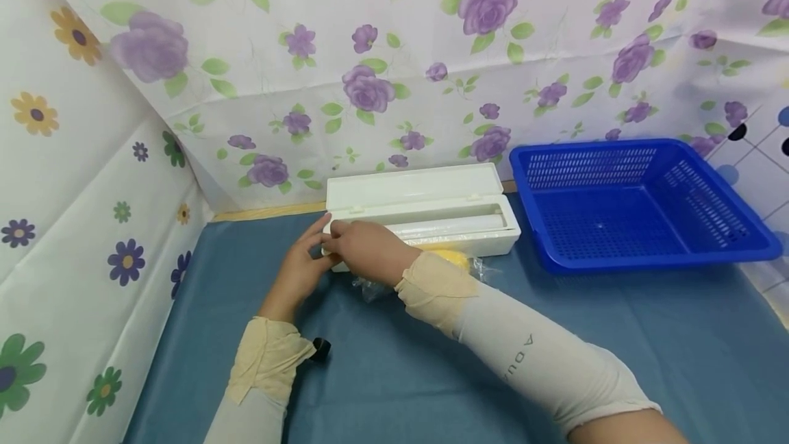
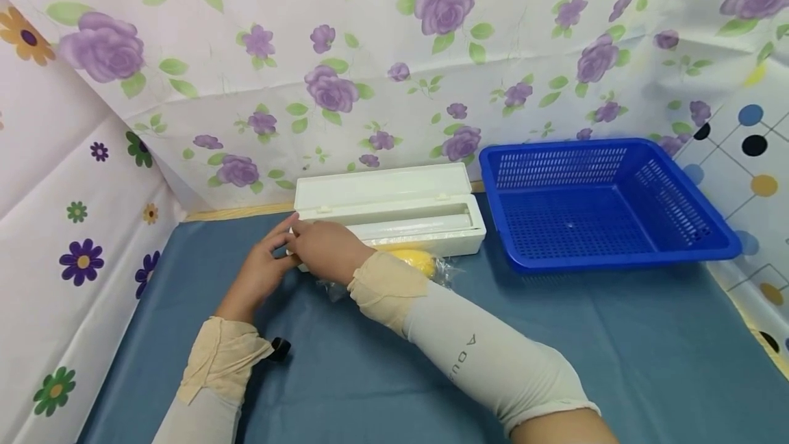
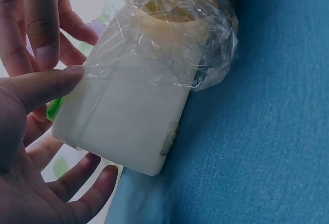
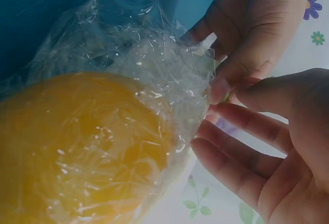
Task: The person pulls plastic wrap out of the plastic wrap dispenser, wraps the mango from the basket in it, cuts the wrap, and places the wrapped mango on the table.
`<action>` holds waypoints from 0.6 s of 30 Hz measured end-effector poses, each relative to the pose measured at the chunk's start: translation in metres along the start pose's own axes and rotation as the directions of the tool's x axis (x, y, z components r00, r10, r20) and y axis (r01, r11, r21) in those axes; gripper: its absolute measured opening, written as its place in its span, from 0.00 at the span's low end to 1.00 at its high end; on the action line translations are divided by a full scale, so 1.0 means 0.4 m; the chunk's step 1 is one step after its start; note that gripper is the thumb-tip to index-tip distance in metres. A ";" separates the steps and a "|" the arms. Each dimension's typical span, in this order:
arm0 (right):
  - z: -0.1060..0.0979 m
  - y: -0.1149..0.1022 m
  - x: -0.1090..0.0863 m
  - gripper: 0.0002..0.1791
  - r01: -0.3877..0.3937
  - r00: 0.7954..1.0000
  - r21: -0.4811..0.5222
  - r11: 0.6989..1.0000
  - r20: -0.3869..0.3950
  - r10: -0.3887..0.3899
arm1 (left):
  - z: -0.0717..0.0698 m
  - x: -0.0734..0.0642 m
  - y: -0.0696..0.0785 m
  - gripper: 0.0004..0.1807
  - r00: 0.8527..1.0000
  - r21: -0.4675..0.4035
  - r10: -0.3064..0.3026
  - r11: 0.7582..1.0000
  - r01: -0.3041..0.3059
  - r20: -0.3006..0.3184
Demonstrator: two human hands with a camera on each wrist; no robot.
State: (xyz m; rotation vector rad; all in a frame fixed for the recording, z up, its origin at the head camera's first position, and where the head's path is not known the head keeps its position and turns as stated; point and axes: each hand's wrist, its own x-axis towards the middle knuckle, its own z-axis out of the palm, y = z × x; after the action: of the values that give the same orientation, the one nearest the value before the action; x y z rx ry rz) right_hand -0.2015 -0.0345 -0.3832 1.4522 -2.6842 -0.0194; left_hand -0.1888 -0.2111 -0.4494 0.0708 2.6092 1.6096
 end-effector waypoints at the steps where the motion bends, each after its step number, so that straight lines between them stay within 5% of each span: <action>1: 0.002 0.000 0.001 0.15 -0.001 1.000 0.002 1.000 -0.001 0.001 | 0.001 -0.001 -0.002 0.12 1.000 0.002 -0.001 1.000 0.001 -0.002; 18: -0.004 0.002 0.037 0.14 -0.064 0.997 0.047 0.997 0.050 0.062 | 0.003 -0.004 -0.003 0.19 1.000 0.007 0.007 1.000 -0.008 0.021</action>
State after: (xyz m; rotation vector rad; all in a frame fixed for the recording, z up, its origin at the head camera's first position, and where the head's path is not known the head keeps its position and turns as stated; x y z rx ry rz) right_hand -0.2101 -0.0465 -0.3805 1.3970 -2.7874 0.0152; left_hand -0.1872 -0.2107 -0.4510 0.0972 2.6028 1.5927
